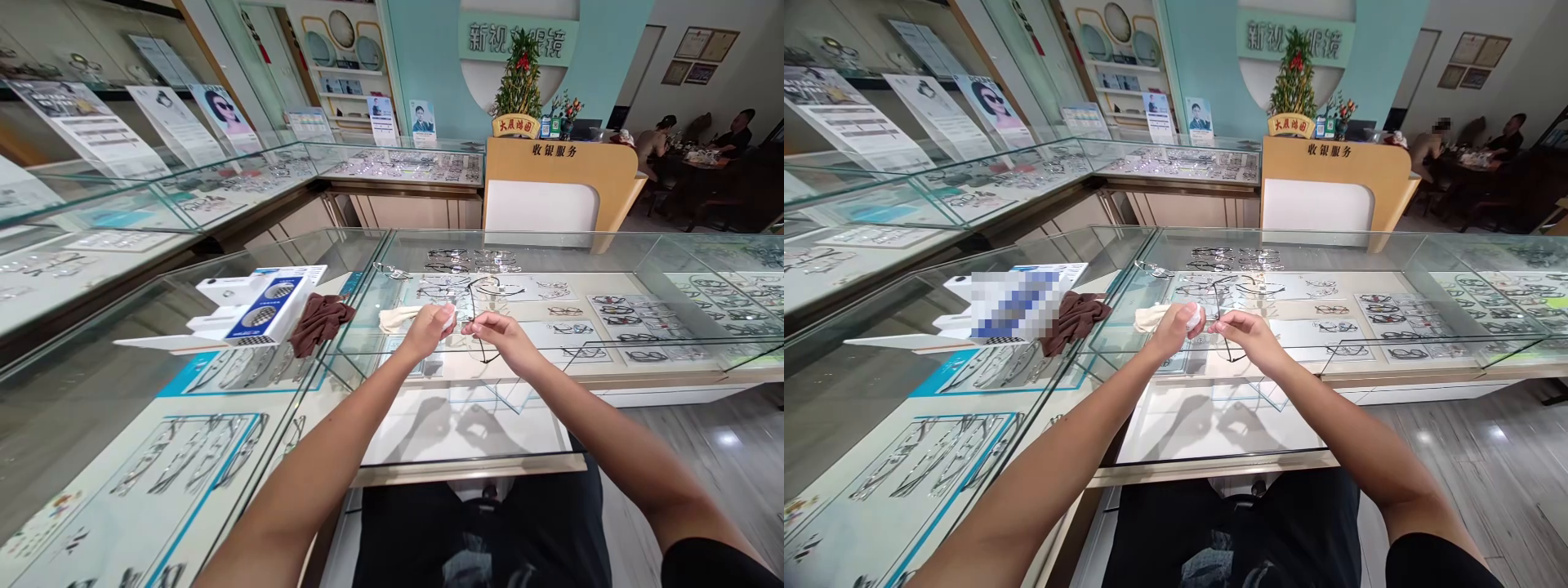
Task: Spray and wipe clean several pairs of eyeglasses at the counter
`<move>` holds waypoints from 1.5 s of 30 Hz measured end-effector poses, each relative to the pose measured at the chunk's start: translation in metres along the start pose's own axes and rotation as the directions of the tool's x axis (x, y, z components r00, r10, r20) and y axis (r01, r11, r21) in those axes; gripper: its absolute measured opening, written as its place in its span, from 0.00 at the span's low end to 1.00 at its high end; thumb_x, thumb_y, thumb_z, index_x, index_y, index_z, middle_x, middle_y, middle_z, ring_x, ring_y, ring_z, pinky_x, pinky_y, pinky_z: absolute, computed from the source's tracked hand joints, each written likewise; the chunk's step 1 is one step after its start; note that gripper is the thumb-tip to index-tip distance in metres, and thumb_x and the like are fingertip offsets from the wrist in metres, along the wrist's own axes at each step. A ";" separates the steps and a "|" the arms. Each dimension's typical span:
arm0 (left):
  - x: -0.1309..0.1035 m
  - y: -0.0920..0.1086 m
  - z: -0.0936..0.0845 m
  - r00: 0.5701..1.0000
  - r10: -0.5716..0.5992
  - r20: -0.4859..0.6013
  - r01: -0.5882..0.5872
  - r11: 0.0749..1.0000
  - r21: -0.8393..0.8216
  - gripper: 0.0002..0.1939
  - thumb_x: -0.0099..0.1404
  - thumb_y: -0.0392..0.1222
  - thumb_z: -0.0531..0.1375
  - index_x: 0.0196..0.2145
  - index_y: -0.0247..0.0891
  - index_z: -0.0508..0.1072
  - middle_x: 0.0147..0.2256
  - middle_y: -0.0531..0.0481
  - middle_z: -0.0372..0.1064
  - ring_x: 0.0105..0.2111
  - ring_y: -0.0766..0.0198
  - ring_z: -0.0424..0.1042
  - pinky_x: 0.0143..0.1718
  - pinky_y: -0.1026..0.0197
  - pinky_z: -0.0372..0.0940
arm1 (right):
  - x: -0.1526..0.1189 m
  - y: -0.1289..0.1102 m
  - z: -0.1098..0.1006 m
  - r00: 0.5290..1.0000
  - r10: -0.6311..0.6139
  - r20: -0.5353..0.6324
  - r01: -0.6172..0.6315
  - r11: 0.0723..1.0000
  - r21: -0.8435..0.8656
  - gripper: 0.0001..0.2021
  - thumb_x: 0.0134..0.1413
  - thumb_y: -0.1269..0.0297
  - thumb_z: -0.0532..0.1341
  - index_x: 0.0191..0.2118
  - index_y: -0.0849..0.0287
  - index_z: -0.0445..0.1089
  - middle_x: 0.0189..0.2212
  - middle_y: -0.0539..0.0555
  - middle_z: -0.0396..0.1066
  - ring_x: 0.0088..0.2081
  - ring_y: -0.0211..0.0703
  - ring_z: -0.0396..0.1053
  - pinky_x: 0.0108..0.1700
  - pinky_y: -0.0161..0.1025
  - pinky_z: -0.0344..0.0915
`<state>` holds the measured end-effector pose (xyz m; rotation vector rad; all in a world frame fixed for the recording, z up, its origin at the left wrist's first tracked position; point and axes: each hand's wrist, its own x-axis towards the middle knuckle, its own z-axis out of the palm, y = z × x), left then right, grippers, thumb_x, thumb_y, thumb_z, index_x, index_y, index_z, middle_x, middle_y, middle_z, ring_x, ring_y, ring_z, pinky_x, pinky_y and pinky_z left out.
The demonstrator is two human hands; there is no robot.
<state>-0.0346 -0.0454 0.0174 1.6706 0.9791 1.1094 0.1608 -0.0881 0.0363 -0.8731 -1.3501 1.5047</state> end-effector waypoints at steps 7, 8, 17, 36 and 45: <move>0.005 0.003 -0.002 0.986 -0.051 0.160 0.084 0.975 -0.207 0.42 0.60 0.86 0.40 0.17 0.44 0.60 0.14 0.52 0.50 0.18 0.65 0.53 0.25 0.56 0.52 | 0.002 0.002 -0.005 0.999 -0.016 -0.034 0.018 0.999 0.048 0.22 0.44 0.39 0.77 0.32 0.52 0.78 0.34 0.51 0.81 0.45 0.48 0.76 0.54 0.46 0.66; 0.004 0.003 -0.002 0.983 -0.041 0.179 0.077 0.977 -0.197 0.42 0.60 0.86 0.40 0.17 0.44 0.60 0.14 0.52 0.51 0.18 0.65 0.53 0.25 0.56 0.51 | 0.003 0.002 -0.006 0.998 -0.023 -0.055 0.027 0.997 0.072 0.22 0.44 0.39 0.77 0.32 0.51 0.78 0.34 0.51 0.81 0.45 0.48 0.76 0.55 0.46 0.67; -0.006 -0.001 0.008 0.978 0.015 0.209 -0.063 0.972 0.227 0.39 0.62 0.81 0.52 0.18 0.41 0.57 0.18 0.54 0.53 0.22 0.66 0.53 0.28 0.58 0.49 | 0.003 -0.004 -0.006 0.995 -0.034 -0.096 0.048 0.989 0.142 0.22 0.41 0.40 0.79 0.30 0.51 0.78 0.34 0.50 0.79 0.44 0.46 0.73 0.55 0.45 0.66; 0.018 -0.069 -0.115 0.632 -0.055 -0.773 0.454 0.835 0.312 0.08 0.67 0.41 0.61 0.41 0.43 0.64 0.40 0.45 0.72 0.47 0.47 0.75 0.59 0.44 0.68 | 0.007 -0.008 -0.021 0.984 -0.040 -0.175 0.064 0.989 0.132 0.21 0.41 0.41 0.79 0.31 0.50 0.77 0.36 0.50 0.80 0.47 0.47 0.74 0.55 0.44 0.66; 0.016 -0.060 -0.105 0.690 -0.091 -0.718 0.471 0.810 0.350 0.15 0.66 0.37 0.63 0.49 0.39 0.67 0.50 0.39 0.75 0.53 0.45 0.75 0.60 0.43 0.67 | 0.008 -0.010 -0.022 0.982 -0.041 -0.185 0.067 0.989 0.135 0.21 0.41 0.41 0.79 0.30 0.50 0.76 0.37 0.51 0.79 0.50 0.49 0.75 0.58 0.46 0.66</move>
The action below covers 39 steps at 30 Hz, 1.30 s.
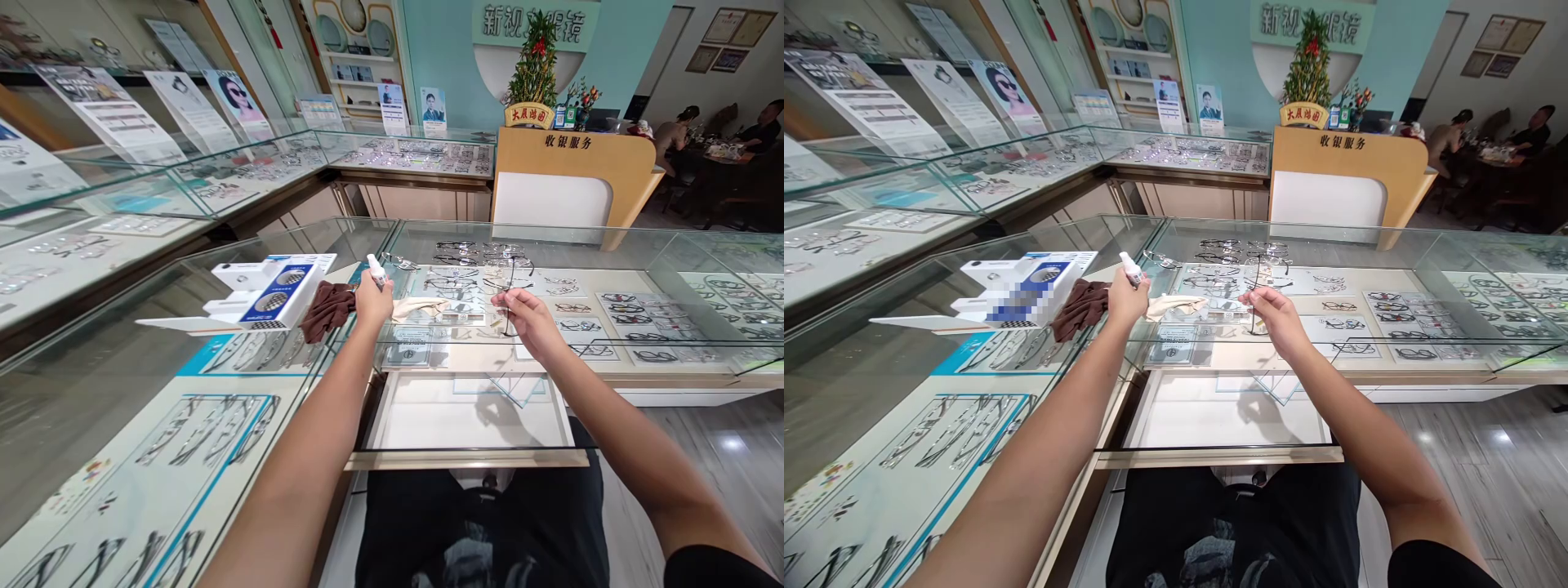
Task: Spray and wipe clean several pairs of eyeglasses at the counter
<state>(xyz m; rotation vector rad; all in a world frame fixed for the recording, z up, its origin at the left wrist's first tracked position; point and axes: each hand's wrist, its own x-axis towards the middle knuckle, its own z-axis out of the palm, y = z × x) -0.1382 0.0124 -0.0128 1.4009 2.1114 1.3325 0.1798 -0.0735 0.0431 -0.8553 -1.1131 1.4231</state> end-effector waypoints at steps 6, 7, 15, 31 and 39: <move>-0.018 0.029 -0.016 0.898 0.291 -0.331 -0.298 0.954 0.031 0.20 0.67 0.37 0.62 0.55 0.31 0.65 0.58 0.32 0.65 0.59 0.44 0.65 0.66 0.40 0.58 | -0.001 -0.002 0.000 1.000 0.000 -0.007 0.000 1.000 0.016 0.22 0.38 0.41 0.80 0.30 0.50 0.77 0.37 0.51 0.80 0.49 0.49 0.75 0.57 0.46 0.66; -0.020 0.033 -0.018 0.895 0.358 -0.267 -0.362 0.932 0.037 0.14 0.67 0.35 0.61 0.51 0.33 0.69 0.52 0.36 0.69 0.54 0.48 0.68 0.62 0.43 0.61 | -0.001 -0.003 0.000 1.000 0.000 -0.008 0.001 1.000 0.021 0.22 0.38 0.41 0.81 0.30 0.50 0.77 0.37 0.50 0.80 0.49 0.48 0.74 0.57 0.45 0.66; -0.028 0.034 0.000 0.552 0.577 0.602 -0.733 0.680 0.019 0.11 0.67 0.36 0.59 0.38 0.43 0.83 0.53 0.43 0.77 0.53 0.47 0.73 0.56 0.46 0.66 | -0.002 -0.004 0.001 1.000 -0.002 -0.009 0.002 1.000 0.010 0.22 0.40 0.41 0.80 0.30 0.50 0.76 0.37 0.51 0.79 0.51 0.50 0.75 0.57 0.47 0.67; -0.030 0.031 0.014 0.666 0.551 0.502 -0.680 0.725 0.107 0.10 0.72 0.44 0.59 0.36 0.41 0.81 0.49 0.41 0.80 0.47 0.47 0.74 0.53 0.47 0.65 | -0.003 -0.004 0.003 1.000 0.002 0.003 -0.002 1.000 0.009 0.22 0.39 0.41 0.80 0.29 0.50 0.76 0.37 0.51 0.79 0.49 0.49 0.74 0.54 0.45 0.67; -0.054 0.065 -0.011 0.835 0.492 0.247 -0.481 0.870 -0.106 0.10 0.72 0.49 0.55 0.36 0.42 0.68 0.31 0.50 0.71 0.33 0.58 0.68 0.37 0.56 0.60 | -0.005 -0.006 0.003 1.000 -0.005 0.019 0.004 1.000 0.028 0.19 0.43 0.44 0.79 0.31 0.50 0.77 0.39 0.52 0.81 0.51 0.50 0.75 0.57 0.47 0.67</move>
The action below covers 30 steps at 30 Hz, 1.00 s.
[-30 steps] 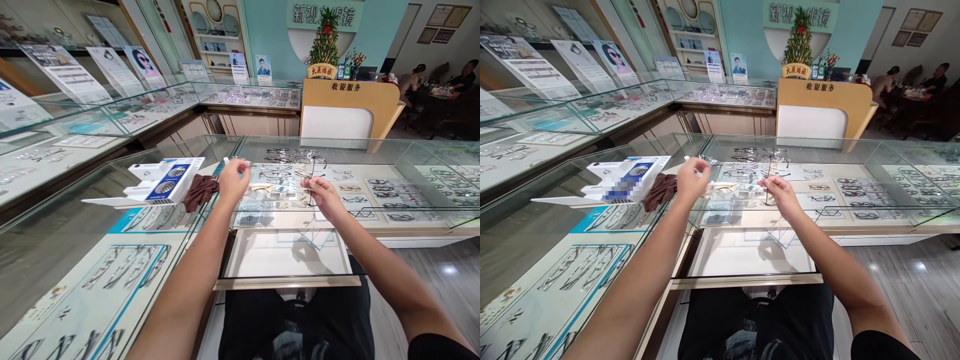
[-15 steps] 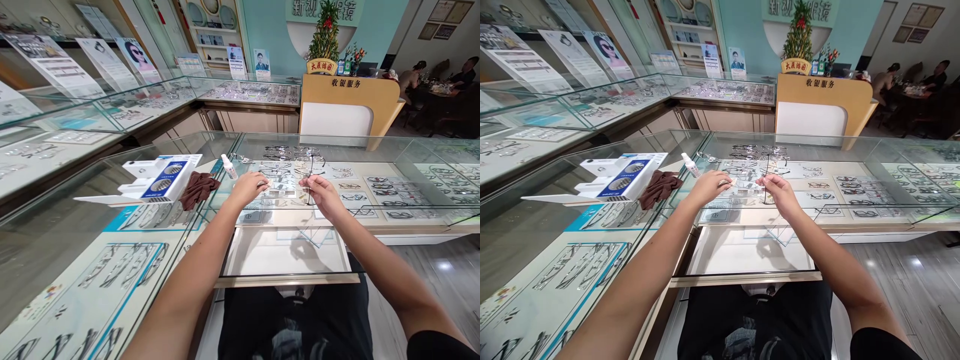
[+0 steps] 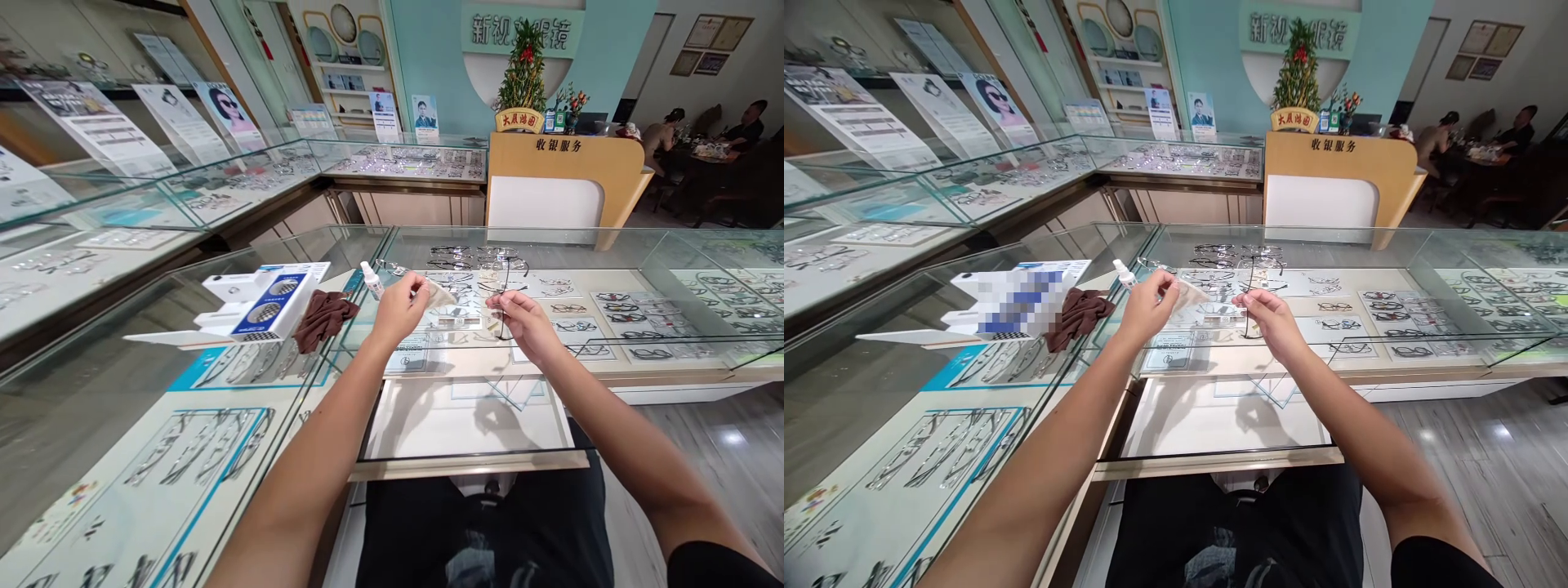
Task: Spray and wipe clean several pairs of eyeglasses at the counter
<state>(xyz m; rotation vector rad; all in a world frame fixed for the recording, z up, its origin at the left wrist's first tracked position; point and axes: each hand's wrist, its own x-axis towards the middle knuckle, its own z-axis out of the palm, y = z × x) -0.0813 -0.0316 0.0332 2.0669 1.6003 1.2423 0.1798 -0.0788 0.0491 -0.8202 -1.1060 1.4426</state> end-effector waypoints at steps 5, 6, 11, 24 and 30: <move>-0.012 0.030 0.003 0.999 -0.002 -0.038 -0.006 0.979 -0.204 0.12 0.73 0.53 0.55 0.38 0.43 0.65 0.25 0.57 0.59 0.26 0.63 0.61 0.32 0.59 0.54 | -0.002 0.002 0.005 1.000 -0.013 -0.015 0.013 1.000 0.012 0.19 0.42 0.44 0.80 0.29 0.50 0.77 0.39 0.52 0.82 0.58 0.53 0.74 0.62 0.48 0.64; -0.015 0.035 0.007 1.000 -0.011 -0.024 0.004 0.968 -0.251 0.13 0.73 0.54 0.55 0.38 0.43 0.65 0.24 0.57 0.58 0.25 0.63 0.59 0.31 0.59 0.53 | -0.002 0.002 0.006 0.999 -0.024 -0.022 0.024 1.000 0.018 0.19 0.41 0.44 0.80 0.28 0.50 0.78 0.40 0.52 0.82 0.61 0.54 0.72 0.64 0.48 0.63; -0.026 0.050 0.022 0.995 -0.048 0.090 0.085 0.885 -0.459 0.18 0.73 0.61 0.56 0.38 0.44 0.63 0.24 0.57 0.56 0.24 0.64 0.57 0.27 0.60 0.51 | -0.003 0.001 0.009 1.000 -0.023 -0.013 0.024 0.998 0.056 0.18 0.40 0.43 0.80 0.29 0.48 0.80 0.44 0.52 0.83 0.67 0.58 0.68 0.63 0.49 0.64; -0.035 0.056 0.025 0.988 0.085 0.126 0.007 0.802 -0.598 0.25 0.72 0.68 0.59 0.38 0.43 0.65 0.29 0.54 0.63 0.27 0.64 0.62 0.31 0.61 0.61 | 0.002 0.010 0.006 0.992 0.019 -0.126 0.006 0.980 0.197 0.18 0.35 0.49 0.83 0.30 0.51 0.81 0.39 0.49 0.82 0.41 0.42 0.72 0.47 0.40 0.68; -0.040 0.063 0.031 0.952 0.276 0.136 -0.127 0.755 -0.643 0.24 0.73 0.63 0.61 0.34 0.39 0.77 0.41 0.41 0.78 0.45 0.54 0.76 0.50 0.54 0.70 | -0.001 0.004 0.007 0.994 0.006 -0.105 0.012 0.985 0.170 0.20 0.34 0.47 0.83 0.30 0.53 0.82 0.35 0.49 0.80 0.33 0.37 0.68 0.38 0.38 0.65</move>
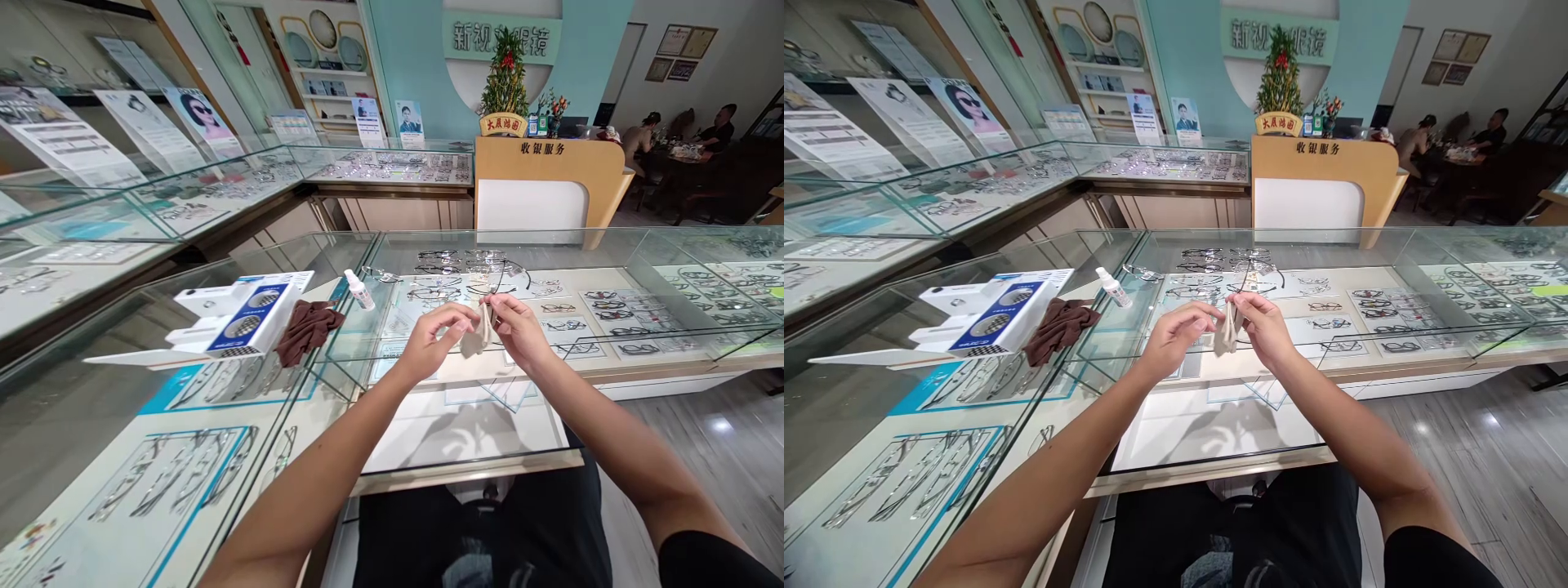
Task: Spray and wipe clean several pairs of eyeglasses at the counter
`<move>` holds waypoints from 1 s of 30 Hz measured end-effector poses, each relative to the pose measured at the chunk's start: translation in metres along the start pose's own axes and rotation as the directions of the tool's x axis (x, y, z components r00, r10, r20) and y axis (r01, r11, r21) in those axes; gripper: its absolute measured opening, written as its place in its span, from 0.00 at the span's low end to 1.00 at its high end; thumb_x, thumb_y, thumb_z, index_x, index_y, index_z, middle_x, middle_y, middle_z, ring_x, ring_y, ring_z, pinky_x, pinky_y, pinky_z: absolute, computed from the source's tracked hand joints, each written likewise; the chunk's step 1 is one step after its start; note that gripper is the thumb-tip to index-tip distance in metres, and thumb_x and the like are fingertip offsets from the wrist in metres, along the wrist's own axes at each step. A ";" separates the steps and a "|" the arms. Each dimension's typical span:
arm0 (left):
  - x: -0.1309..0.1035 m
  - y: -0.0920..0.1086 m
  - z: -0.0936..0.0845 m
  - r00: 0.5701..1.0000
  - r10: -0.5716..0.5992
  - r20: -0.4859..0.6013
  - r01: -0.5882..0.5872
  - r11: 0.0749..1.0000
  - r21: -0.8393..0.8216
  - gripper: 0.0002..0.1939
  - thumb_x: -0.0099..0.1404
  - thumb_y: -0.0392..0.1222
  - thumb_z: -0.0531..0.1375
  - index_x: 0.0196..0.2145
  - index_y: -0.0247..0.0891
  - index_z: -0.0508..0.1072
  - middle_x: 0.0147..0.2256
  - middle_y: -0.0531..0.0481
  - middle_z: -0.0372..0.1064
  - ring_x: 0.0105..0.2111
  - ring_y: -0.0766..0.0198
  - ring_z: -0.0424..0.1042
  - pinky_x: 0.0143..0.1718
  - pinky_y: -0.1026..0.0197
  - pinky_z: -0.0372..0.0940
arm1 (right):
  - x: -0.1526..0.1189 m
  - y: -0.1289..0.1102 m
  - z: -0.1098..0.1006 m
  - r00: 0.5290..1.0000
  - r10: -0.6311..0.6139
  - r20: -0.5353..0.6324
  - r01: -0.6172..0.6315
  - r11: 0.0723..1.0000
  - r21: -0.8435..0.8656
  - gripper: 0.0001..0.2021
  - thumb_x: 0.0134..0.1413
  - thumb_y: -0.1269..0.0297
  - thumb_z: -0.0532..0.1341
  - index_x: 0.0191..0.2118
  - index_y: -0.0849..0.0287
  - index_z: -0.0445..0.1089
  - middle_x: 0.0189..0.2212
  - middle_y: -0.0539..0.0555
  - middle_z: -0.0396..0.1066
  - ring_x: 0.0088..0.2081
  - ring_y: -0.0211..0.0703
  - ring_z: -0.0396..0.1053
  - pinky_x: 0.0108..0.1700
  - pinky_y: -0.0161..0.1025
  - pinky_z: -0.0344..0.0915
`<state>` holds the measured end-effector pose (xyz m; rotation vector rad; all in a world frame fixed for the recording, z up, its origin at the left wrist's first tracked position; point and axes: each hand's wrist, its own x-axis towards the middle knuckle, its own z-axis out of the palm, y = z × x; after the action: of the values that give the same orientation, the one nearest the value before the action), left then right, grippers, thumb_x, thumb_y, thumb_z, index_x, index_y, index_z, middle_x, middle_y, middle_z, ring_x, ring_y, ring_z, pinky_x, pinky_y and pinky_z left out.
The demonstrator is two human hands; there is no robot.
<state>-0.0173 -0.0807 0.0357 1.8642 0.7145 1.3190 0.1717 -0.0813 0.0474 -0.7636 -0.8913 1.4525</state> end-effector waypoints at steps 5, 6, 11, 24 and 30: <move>0.000 -0.010 0.011 0.962 -0.253 -0.105 0.237 0.960 -0.147 0.26 0.61 0.63 0.73 0.41 0.39 0.75 0.41 0.46 0.76 0.42 0.60 0.76 0.45 0.60 0.70 | -0.004 -0.001 0.003 0.998 -0.008 0.068 0.011 0.999 -0.045 0.18 0.40 0.47 0.81 0.31 0.52 0.82 0.34 0.49 0.79 0.34 0.39 0.69 0.39 0.39 0.66; 0.001 -0.011 0.012 0.950 -0.304 -0.068 0.286 0.938 -0.194 0.29 0.58 0.64 0.75 0.43 0.38 0.75 0.41 0.46 0.77 0.42 0.60 0.76 0.45 0.60 0.70 | -0.005 -0.001 0.004 0.997 -0.007 0.079 0.011 0.999 -0.045 0.18 0.40 0.47 0.81 0.31 0.52 0.82 0.34 0.49 0.80 0.35 0.40 0.70 0.40 0.40 0.67; 0.003 -0.013 0.012 0.900 -0.423 0.101 0.432 0.840 -0.328 0.34 0.52 0.64 0.77 0.44 0.36 0.76 0.36 0.47 0.79 0.36 0.62 0.77 0.38 0.62 0.69 | -0.006 -0.001 0.004 0.996 -0.018 0.091 0.023 0.998 -0.052 0.18 0.40 0.47 0.81 0.30 0.53 0.80 0.37 0.51 0.81 0.43 0.44 0.73 0.49 0.42 0.68; -0.001 -0.011 0.021 0.877 -0.421 0.231 0.480 0.769 -0.421 0.31 0.50 0.63 0.79 0.37 0.34 0.78 0.31 0.48 0.78 0.30 0.64 0.73 0.35 0.62 0.68 | -0.006 0.002 0.005 0.984 0.090 0.153 -0.091 0.996 -0.002 0.20 0.40 0.47 0.82 0.29 0.53 0.78 0.40 0.51 0.83 0.35 0.38 0.71 0.36 0.36 0.67; -0.005 -0.001 0.031 0.898 -0.439 -0.041 0.395 0.843 -0.364 0.34 0.52 0.68 0.76 0.39 0.34 0.78 0.26 0.54 0.71 0.24 0.69 0.65 0.27 0.65 0.60 | -0.009 0.006 0.011 0.983 0.074 0.168 -0.076 0.997 0.007 0.19 0.40 0.45 0.81 0.32 0.52 0.82 0.44 0.54 0.85 0.50 0.49 0.77 0.50 0.43 0.72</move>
<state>0.0102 -0.0912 0.0261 1.2625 0.8350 1.1846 0.1595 -0.0915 0.0470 -0.6777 -0.9879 1.6059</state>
